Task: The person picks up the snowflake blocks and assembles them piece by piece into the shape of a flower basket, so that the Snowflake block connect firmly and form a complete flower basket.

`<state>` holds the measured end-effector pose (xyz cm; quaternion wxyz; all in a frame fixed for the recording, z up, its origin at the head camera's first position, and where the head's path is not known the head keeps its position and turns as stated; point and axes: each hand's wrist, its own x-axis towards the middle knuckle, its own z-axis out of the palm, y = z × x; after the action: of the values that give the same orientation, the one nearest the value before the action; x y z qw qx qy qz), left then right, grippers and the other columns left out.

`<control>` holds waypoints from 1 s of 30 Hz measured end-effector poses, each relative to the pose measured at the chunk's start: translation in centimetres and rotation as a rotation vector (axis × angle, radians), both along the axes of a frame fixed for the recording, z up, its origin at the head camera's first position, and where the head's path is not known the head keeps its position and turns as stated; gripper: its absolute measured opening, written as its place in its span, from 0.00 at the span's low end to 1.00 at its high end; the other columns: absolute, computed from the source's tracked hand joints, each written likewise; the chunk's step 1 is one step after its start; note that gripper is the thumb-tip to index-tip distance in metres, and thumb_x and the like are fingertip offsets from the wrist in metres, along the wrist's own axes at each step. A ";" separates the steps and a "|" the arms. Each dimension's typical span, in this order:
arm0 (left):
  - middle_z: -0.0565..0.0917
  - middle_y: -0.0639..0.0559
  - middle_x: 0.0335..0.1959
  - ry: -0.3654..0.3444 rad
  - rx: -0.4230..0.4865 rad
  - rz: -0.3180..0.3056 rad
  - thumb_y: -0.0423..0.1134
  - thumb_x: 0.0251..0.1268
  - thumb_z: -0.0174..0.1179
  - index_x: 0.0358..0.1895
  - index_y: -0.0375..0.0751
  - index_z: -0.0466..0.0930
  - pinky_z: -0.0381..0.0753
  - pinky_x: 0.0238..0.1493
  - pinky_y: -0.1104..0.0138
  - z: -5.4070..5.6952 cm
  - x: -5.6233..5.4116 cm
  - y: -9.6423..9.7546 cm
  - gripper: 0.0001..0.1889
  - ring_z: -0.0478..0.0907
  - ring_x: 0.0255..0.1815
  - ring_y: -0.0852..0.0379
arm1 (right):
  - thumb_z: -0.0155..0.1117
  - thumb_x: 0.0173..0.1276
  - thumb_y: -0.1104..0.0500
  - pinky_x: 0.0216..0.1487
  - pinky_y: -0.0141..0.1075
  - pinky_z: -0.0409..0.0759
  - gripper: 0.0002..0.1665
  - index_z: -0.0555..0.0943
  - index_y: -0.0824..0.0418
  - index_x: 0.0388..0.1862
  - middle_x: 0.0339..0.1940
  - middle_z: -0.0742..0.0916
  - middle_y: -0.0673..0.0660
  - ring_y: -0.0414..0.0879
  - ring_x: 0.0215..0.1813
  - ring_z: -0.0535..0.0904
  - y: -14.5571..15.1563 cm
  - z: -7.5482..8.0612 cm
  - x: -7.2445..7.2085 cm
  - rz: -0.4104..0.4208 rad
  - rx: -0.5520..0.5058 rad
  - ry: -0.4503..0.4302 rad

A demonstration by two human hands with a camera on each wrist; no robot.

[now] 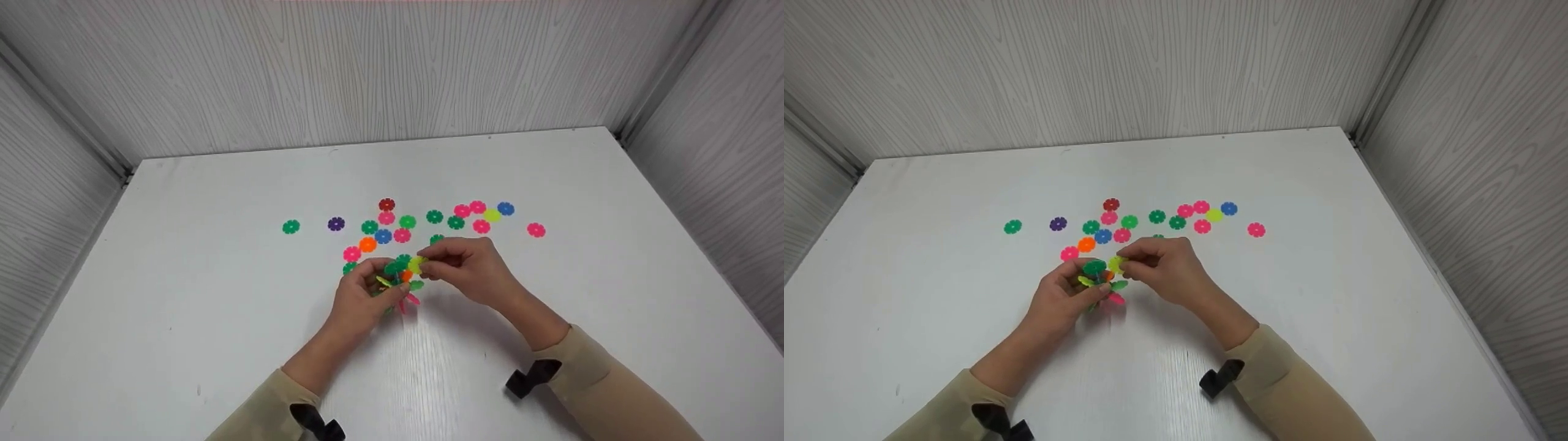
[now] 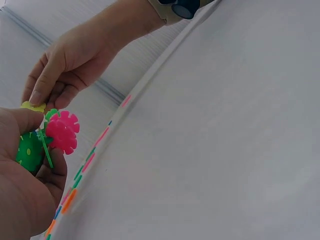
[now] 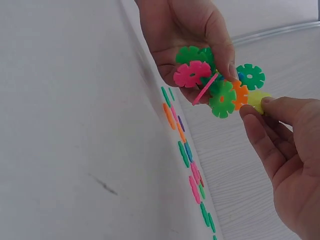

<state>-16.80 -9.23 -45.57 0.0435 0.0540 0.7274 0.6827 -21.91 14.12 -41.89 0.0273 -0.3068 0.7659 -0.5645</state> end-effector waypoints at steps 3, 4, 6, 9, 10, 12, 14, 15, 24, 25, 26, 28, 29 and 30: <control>0.86 0.47 0.53 0.007 0.027 -0.002 0.38 0.66 0.76 0.62 0.41 0.80 0.85 0.58 0.65 0.0 0.0 0.0 0.23 0.84 0.56 0.49 | 0.74 0.72 0.63 0.48 0.38 0.89 0.12 0.92 0.59 0.53 0.42 0.93 0.52 0.47 0.42 0.91 0.0 -0.2 -0.1 0.010 0.003 0.054; 0.86 0.47 0.53 0.009 0.030 -0.002 0.38 0.66 0.76 0.62 0.41 0.80 0.85 0.57 0.65 0.0 0.0 0.0 0.23 0.84 0.56 0.49 | 0.75 0.71 0.64 0.48 0.38 0.89 0.13 0.92 0.59 0.53 0.41 0.93 0.51 0.46 0.42 0.91 0.1 -0.3 -0.1 0.012 0.008 0.078; 0.86 0.47 0.53 0.010 0.029 -0.003 0.38 0.66 0.76 0.62 0.41 0.80 0.85 0.58 0.65 -0.1 0.0 0.0 0.23 0.84 0.56 0.49 | 0.75 0.71 0.64 0.47 0.36 0.89 0.14 0.92 0.59 0.54 0.42 0.93 0.51 0.46 0.42 0.90 0.0 -0.4 -0.1 0.019 0.022 0.125; 0.86 0.48 0.53 0.003 0.017 0.001 0.39 0.66 0.76 0.62 0.41 0.80 0.85 0.58 0.65 -0.1 0.0 0.0 0.24 0.84 0.56 0.50 | 0.75 0.70 0.65 0.44 0.32 0.87 0.15 0.91 0.60 0.55 0.42 0.93 0.51 0.46 0.40 0.88 0.1 -0.5 -0.2 0.041 0.042 0.176; 0.86 0.48 0.53 -0.002 0.017 0.005 0.39 0.66 0.76 0.62 0.41 0.80 0.85 0.58 0.66 -0.1 0.0 0.0 0.24 0.85 0.56 0.50 | 0.75 0.70 0.66 0.43 0.32 0.87 0.16 0.91 0.61 0.56 0.42 0.93 0.52 0.47 0.40 0.87 0.1 -0.5 -0.3 0.051 0.043 0.178; 0.87 0.48 0.53 -0.010 0.019 0.013 0.39 0.65 0.77 0.62 0.41 0.81 0.86 0.57 0.65 0.0 0.1 0.0 0.24 0.85 0.56 0.50 | 0.74 0.71 0.67 0.41 0.31 0.86 0.16 0.90 0.62 0.57 0.42 0.93 0.53 0.47 0.39 0.86 0.1 -0.4 -0.3 0.069 0.046 0.177; 0.87 0.48 0.52 -0.016 0.020 0.017 0.39 0.65 0.77 0.61 0.41 0.81 0.86 0.56 0.65 0.1 0.1 0.1 0.23 0.85 0.55 0.50 | 0.74 0.71 0.67 0.39 0.30 0.85 0.17 0.90 0.62 0.58 0.40 0.92 0.54 0.47 0.37 0.84 0.2 -0.3 -0.2 0.077 0.049 0.173; 0.88 0.48 0.51 -0.017 0.018 0.019 0.39 0.65 0.77 0.61 0.41 0.82 0.86 0.56 0.65 0.2 0.1 0.1 0.23 0.85 0.54 0.50 | 0.74 0.71 0.67 0.39 0.30 0.85 0.17 0.90 0.62 0.58 0.39 0.92 0.54 0.47 0.37 0.84 0.2 -0.3 -0.2 0.076 0.050 0.169; 0.87 0.48 0.50 -0.029 -0.001 0.022 0.41 0.64 0.77 0.60 0.42 0.82 0.87 0.54 0.64 0.2 0.2 0.5 0.23 0.85 0.54 0.50 | 0.74 0.70 0.67 0.40 0.30 0.86 0.16 0.90 0.63 0.57 0.37 0.91 0.54 0.48 0.35 0.84 -0.1 -0.6 0.0 0.071 0.061 0.195; 0.87 0.48 0.50 -0.027 0.003 0.018 0.41 0.65 0.77 0.60 0.42 0.81 0.87 0.55 0.64 0.2 0.2 0.5 0.23 0.85 0.54 0.50 | 0.74 0.70 0.67 0.40 0.31 0.86 0.17 0.90 0.63 0.57 0.37 0.91 0.54 0.47 0.35 0.85 -0.1 -0.6 0.0 0.067 0.059 0.177; 0.87 0.48 0.50 -0.025 0.006 0.015 0.40 0.65 0.77 0.60 0.42 0.81 0.87 0.55 0.64 0.2 0.2 0.4 0.24 0.85 0.54 0.49 | 0.74 0.70 0.67 0.41 0.32 0.87 0.17 0.90 0.62 0.57 0.38 0.91 0.53 0.47 0.36 0.86 -0.1 -0.5 0.0 0.062 0.057 0.153; 0.87 0.48 0.50 -0.027 0.004 0.011 0.40 0.64 0.78 0.60 0.42 0.80 0.87 0.54 0.64 0.3 0.2 0.4 0.24 0.85 0.54 0.49 | 0.75 0.71 0.65 0.44 0.33 0.88 0.18 0.89 0.62 0.58 0.42 0.92 0.52 0.46 0.40 0.88 -0.1 -0.4 -0.1 0.045 0.061 0.106; 0.87 0.48 0.50 -0.030 0.002 0.010 0.41 0.64 0.78 0.60 0.41 0.79 0.87 0.54 0.64 0.3 0.2 0.3 0.25 0.85 0.54 0.49 | 0.75 0.71 0.64 0.45 0.34 0.88 0.18 0.89 0.62 0.58 0.43 0.92 0.51 0.45 0.41 0.88 -0.1 -0.4 -0.1 0.038 0.066 0.092; 0.87 0.47 0.50 -0.031 0.003 0.006 0.41 0.64 0.78 0.60 0.41 0.79 0.87 0.55 0.64 0.3 0.2 0.3 0.25 0.84 0.54 0.49 | 0.75 0.71 0.63 0.47 0.35 0.89 0.17 0.89 0.62 0.58 0.44 0.92 0.50 0.45 0.42 0.88 -0.1 -0.3 -0.1 0.034 0.070 0.082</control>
<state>-16.61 -8.89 -45.28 0.0526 0.0411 0.7257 0.6848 -21.98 14.04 -42.18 0.0163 -0.3416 0.7803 -0.5236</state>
